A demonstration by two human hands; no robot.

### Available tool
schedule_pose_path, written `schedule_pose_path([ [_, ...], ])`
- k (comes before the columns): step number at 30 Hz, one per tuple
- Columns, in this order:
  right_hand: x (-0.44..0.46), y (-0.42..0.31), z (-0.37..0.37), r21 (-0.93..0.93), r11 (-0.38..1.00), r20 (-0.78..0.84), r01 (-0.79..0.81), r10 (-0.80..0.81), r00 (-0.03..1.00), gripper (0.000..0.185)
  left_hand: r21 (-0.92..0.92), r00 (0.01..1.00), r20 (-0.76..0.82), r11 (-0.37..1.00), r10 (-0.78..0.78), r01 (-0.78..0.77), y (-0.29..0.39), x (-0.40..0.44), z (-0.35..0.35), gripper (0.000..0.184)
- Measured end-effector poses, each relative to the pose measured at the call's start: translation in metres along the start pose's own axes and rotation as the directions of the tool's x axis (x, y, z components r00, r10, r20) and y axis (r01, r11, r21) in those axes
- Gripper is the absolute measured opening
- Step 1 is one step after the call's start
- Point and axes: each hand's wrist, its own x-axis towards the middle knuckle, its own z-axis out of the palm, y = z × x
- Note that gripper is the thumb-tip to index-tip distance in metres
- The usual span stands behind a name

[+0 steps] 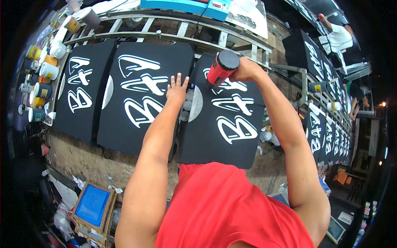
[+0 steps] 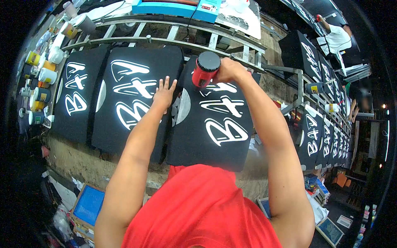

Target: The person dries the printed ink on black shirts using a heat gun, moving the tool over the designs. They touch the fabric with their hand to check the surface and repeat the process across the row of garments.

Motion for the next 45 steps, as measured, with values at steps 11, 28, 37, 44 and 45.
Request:
schedule_pose_path([
  [11,0.03,0.003,-0.023,-0.06,0.997,-0.086,-0.05,0.045,0.995,0.047,-0.027,1.0,-0.004,1.0,0.007,-0.008,0.001,-0.006,-0.004,0.156],
  [28,-0.117,0.107,0.025,0.097,0.984,-0.065,-0.148,0.155,0.986,0.045,0.047,1.0,0.013,0.999,0.012,-0.012,0.005,-0.009,-0.008,0.157],
  [37,-0.171,0.146,0.038,0.073,0.92,-0.077,-0.386,0.391,0.917,0.047,0.043,1.0,-0.014,0.999,0.022,-0.021,0.006,-0.014,-0.009,0.159],
  [44,-0.169,0.166,0.052,0.11,0.952,-0.12,-0.285,0.298,0.947,0.039,0.052,1.0,0.023,0.999,0.004,-0.005,0.008,-0.014,-0.013,0.162],
  [45,-0.169,0.16,0.047,0.139,0.959,-0.071,-0.247,0.258,0.963,0.039,0.051,0.999,0.034,0.999,0.003,-0.005,0.007,-0.013,-0.014,0.162],
])
